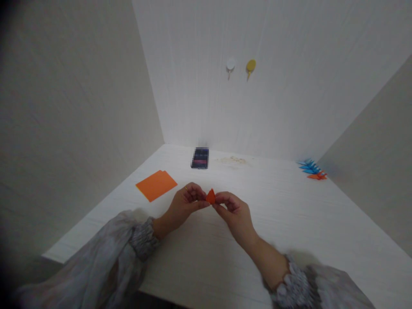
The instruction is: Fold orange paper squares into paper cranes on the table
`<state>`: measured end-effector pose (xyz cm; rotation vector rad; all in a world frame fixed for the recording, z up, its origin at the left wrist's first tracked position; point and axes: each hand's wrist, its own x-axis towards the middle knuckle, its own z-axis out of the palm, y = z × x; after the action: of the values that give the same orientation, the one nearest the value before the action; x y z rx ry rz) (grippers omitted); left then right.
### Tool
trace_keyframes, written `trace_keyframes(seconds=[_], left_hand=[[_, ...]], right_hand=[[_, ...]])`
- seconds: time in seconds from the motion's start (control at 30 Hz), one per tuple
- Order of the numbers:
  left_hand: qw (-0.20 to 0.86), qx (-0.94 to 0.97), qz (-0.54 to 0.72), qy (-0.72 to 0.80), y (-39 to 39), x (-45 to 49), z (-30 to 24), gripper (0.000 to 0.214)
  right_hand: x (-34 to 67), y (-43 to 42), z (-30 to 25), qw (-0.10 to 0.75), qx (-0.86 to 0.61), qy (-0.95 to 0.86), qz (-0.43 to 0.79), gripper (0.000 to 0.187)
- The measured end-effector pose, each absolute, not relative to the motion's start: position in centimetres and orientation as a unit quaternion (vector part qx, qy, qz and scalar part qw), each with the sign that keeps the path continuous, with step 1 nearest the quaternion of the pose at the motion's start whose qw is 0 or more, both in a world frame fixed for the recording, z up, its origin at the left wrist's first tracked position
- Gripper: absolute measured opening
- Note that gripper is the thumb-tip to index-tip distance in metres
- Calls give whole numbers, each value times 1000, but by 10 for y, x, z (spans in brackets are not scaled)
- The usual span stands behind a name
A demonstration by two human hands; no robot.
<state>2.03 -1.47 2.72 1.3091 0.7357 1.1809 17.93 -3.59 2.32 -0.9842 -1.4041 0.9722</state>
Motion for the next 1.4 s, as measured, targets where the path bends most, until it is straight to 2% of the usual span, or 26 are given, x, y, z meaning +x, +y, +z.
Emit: trace_keyframes(seconds=[0.63,0.93,1.2,1.4], left_hand=[[618,531,498,297,-15,21,28,29],[622,532,495,292,-15,21,26,31],[623,547,484,280,-15,21,22,34],[570,608,468,294,-14,20,25,29]], right_hand=[[177,-39,22,563,-402,-550,468,7],[174,-39,20,576,-452,-501,461,15],[171,-40,27,590,-437,-492,467,19],[170,-39,28,588,-438,-499,461,20]])
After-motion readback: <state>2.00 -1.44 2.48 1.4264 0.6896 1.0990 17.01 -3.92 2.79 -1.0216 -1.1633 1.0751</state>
